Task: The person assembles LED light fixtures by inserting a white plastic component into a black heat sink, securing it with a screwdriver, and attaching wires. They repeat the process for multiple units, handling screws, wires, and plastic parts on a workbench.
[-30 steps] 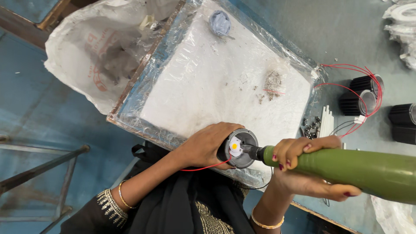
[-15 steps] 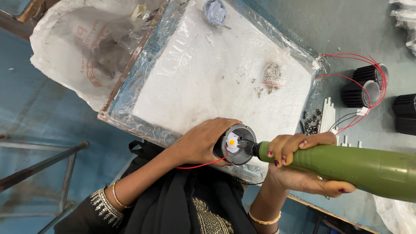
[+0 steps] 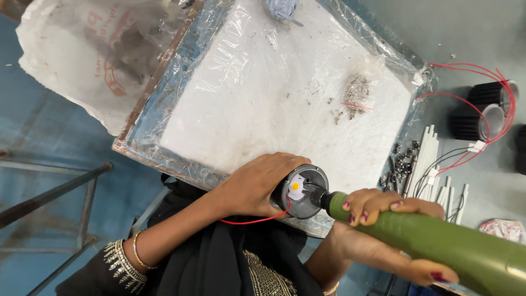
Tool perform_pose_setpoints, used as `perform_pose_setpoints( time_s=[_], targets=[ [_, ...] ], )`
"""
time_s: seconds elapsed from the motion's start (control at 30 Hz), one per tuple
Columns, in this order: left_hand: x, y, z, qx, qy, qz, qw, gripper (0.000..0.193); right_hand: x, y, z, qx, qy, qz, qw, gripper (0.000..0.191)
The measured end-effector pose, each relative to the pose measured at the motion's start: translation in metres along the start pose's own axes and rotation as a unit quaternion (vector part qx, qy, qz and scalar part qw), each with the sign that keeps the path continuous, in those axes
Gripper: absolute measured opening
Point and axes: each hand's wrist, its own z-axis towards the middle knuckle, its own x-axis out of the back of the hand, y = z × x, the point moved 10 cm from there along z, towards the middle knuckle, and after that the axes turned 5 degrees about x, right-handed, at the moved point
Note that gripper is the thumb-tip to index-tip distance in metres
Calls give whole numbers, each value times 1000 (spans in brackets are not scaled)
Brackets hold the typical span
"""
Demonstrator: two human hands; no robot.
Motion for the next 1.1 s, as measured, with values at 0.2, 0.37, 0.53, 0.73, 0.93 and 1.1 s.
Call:
perform_pose_setpoints(
  time_s=[0.2,0.37,0.53,0.73,0.93,1.1],
  targets=[
    [-1,1,1,-2,6,0,1000,93,-5,-3,-2,3,-11,-36,999,91],
    [1,16,-3,-7,19,5,1000,89,-9,-12,3,4,-7,-96,995,89],
    [0,40,-10,-30,30,29,999,85,-28,-18,18,-47,-81,8,996,82],
    [-8,58,-18,-16,9,44,999,86,-55,-65,78,-26,-205,59,977,76],
    [-16,91,-15,-24,8,54,998,89,-84,-121,151,-9,-251,52,967,69],
    [-23,93,-17,46,-2,36,998,89,-71,-163,157,82,-221,-79,969,56]
  ],
)
